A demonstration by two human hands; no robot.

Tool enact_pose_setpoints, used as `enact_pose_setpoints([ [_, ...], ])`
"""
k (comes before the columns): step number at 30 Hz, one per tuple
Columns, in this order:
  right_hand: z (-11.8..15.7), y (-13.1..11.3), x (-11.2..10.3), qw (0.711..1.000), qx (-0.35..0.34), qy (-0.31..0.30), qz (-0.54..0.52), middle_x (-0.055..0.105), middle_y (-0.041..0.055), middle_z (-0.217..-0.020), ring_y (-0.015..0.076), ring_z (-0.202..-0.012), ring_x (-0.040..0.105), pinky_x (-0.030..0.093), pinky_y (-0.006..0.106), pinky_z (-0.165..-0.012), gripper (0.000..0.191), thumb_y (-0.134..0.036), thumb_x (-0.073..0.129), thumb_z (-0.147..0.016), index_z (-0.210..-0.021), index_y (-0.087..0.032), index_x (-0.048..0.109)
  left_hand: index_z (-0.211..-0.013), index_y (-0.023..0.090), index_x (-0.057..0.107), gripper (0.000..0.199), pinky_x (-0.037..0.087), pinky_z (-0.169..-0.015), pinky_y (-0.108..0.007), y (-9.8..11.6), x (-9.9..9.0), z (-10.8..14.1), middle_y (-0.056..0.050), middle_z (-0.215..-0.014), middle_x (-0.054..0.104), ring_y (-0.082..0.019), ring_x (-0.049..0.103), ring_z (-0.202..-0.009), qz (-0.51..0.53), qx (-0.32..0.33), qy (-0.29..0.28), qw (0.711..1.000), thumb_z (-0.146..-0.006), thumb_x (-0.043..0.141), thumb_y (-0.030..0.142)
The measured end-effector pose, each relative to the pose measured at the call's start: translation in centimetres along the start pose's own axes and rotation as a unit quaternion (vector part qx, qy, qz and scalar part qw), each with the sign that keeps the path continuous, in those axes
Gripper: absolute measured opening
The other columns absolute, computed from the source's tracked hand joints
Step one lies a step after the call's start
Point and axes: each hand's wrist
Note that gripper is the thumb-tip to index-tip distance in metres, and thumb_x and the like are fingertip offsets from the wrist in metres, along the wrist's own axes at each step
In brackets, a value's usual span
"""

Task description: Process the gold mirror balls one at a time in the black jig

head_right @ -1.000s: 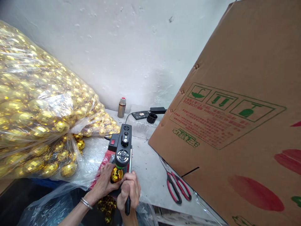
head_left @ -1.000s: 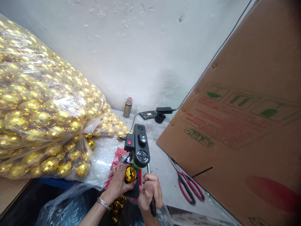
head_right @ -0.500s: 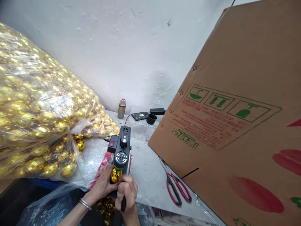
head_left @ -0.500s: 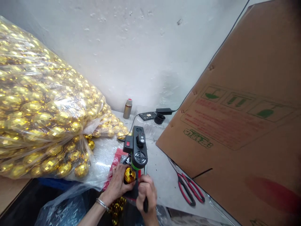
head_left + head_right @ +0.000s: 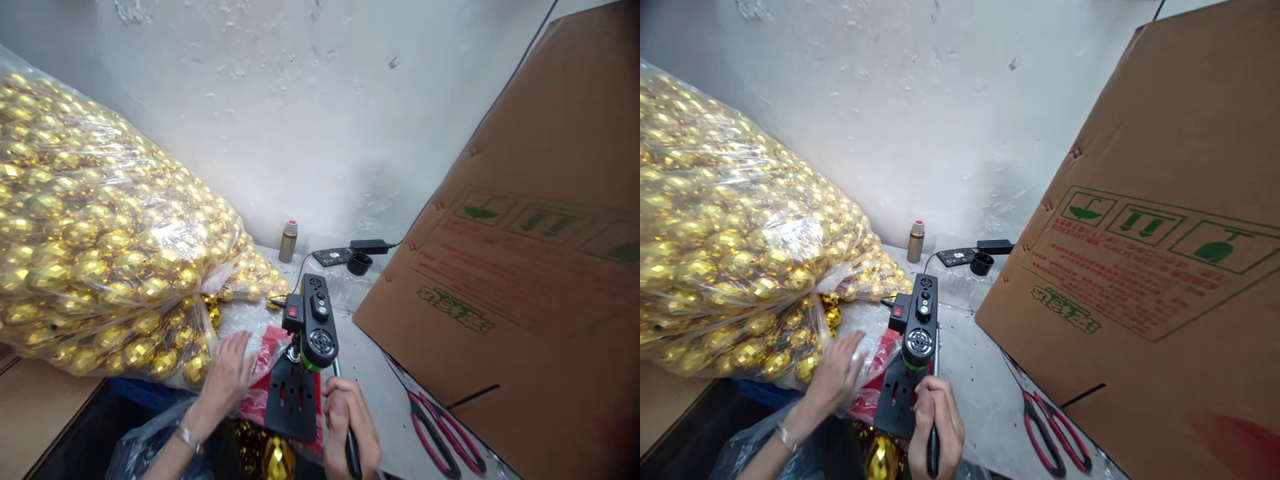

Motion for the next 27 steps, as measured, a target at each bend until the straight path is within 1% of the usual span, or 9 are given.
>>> enact_pose_setpoints([
  [5,0.0,0.7,-0.4,0.998,-0.058,-0.028,0.002,0.052,-0.0002,-0.074,0.0115,-0.063,0.054,0.043,0.023,-0.058,0.027,-0.01,0.044,-0.099,-0.076,-0.021,0.053,-0.115,0.008,0.064,0.035,0.05,-0.092,-0.052,-3.5,-3.7,-7.4,-0.027,-0.109,0.07,-0.04,0.065,-0.108,-0.159,-0.188,-0.04,0.968,-0.091,0.042,0.019],
  [11,-0.1,0.5,-0.5,0.999,-0.044,-0.029,0.012,0.052,0.0004,-0.075,0.0106,-0.059,0.052,0.04,0.023,-0.053,0.028,-0.011,0.042,-0.1,-0.075,-0.021,0.052,-0.115,0.003,0.061,0.039,0.051,-0.087,-0.053,-4.9,-4.4,-9.3,-0.029,-0.099,0.074,-0.044,0.07,-0.099,-0.123,-0.212,-0.09,0.965,-0.084,0.057,0.026],
  [15,-0.6,-0.2,-0.6,0.999,-0.025,-0.039,0.01,0.051,0.0001,-0.073,0.0103,-0.057,0.049,0.039,0.023,-0.052,0.026,-0.013,0.043,-0.1,-0.077,-0.021,0.054,-0.128,0.009,0.053,0.049,0.052,-0.091,-0.045,-3.4,-4.8,-8.9,-0.022,-0.11,0.075,-0.036,0.072,-0.104,-0.046,-0.177,-0.099,0.978,-0.088,0.055,0.037],
  [17,-1.3,-0.7,-0.6,0.999,-0.015,-0.037,-0.003,0.052,0.0001,-0.073,0.0101,-0.056,0.049,0.038,0.024,-0.051,0.026,-0.015,0.044,-0.101,-0.078,-0.02,0.055,-0.135,0.014,0.049,0.055,0.055,-0.089,-0.037,-2.2,-4.5,-8.1,-0.016,-0.121,0.073,-0.03,0.071,-0.107,0.08,-0.171,-0.094,0.977,-0.089,0.052,0.045],
  [19,-2.0,-1.2,-0.6,0.999,0.0,-0.029,-0.014,0.052,0.0002,-0.072,0.0105,-0.058,0.05,0.038,0.023,-0.051,0.028,-0.016,0.044,-0.101,-0.076,-0.02,0.056,-0.135,0.017,0.05,0.06,0.057,-0.085,-0.034,-0.7,-3.5,-6.9,-0.012,-0.128,0.07,-0.028,0.07,-0.11,0.282,-0.187,-0.091,0.936,-0.087,0.054,0.052],
  [21,-2.7,-1.8,-0.6,1.0,0.008,-0.022,-0.017,0.051,-0.0003,-0.069,0.0113,-0.06,0.052,0.04,0.023,-0.053,0.03,-0.017,0.043,-0.102,-0.075,-0.02,0.055,-0.132,0.018,0.054,0.064,0.058,-0.083,-0.036,0.7,-2.1,-5.4,-0.012,-0.125,0.071,-0.028,0.07,-0.108,0.461,-0.22,-0.097,0.854,-0.082,0.06,0.058],
  [23,-3.2,-2.3,-0.5,1.0,0.007,-0.021,-0.012,0.05,-0.0014,-0.067,0.0109,-0.06,0.053,0.041,0.023,-0.055,0.031,-0.017,0.043,-0.102,-0.074,-0.02,0.055,-0.125,0.019,0.056,0.067,0.058,-0.083,-0.037,2.0,-0.3,-3.9,-0.011,-0.115,0.074,-0.027,0.072,-0.102,0.537,-0.25,-0.107,0.799,-0.076,0.066,0.063],
  [25,-3.5,-2.6,-0.5,1.0,0.005,-0.022,-0.003,0.051,-0.0023,-0.067,0.0098,-0.059,0.052,0.041,0.022,-0.055,0.03,-0.017,0.043,-0.102,-0.075,-0.02,0.054,-0.118,0.018,0.056,0.069,0.058,-0.086,-0.04,3.2,1.6,-2.4,-0.01,-0.108,0.075,-0.027,0.072,-0.099,0.549,-0.256,-0.105,0.789,-0.07,0.072,0.065],
  [27,-3.6,-2.6,-0.6,1.0,-0.004,-0.024,0.001,0.052,-0.0024,-0.068,0.0097,-0.06,0.053,0.042,0.022,-0.057,0.029,-0.016,0.043,-0.102,-0.075,-0.02,0.054,-0.114,0.019,0.057,0.066,0.057,-0.091,-0.041,4.0,3.1,-1.2,-0.01,-0.108,0.075,-0.028,0.072,-0.102,0.526,-0.225,-0.094,0.815,-0.07,0.075,0.063],
])
Point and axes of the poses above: each hand's wrist, its own z-axis away from the middle knuckle, its own x-axis out of the palm, y = z × x
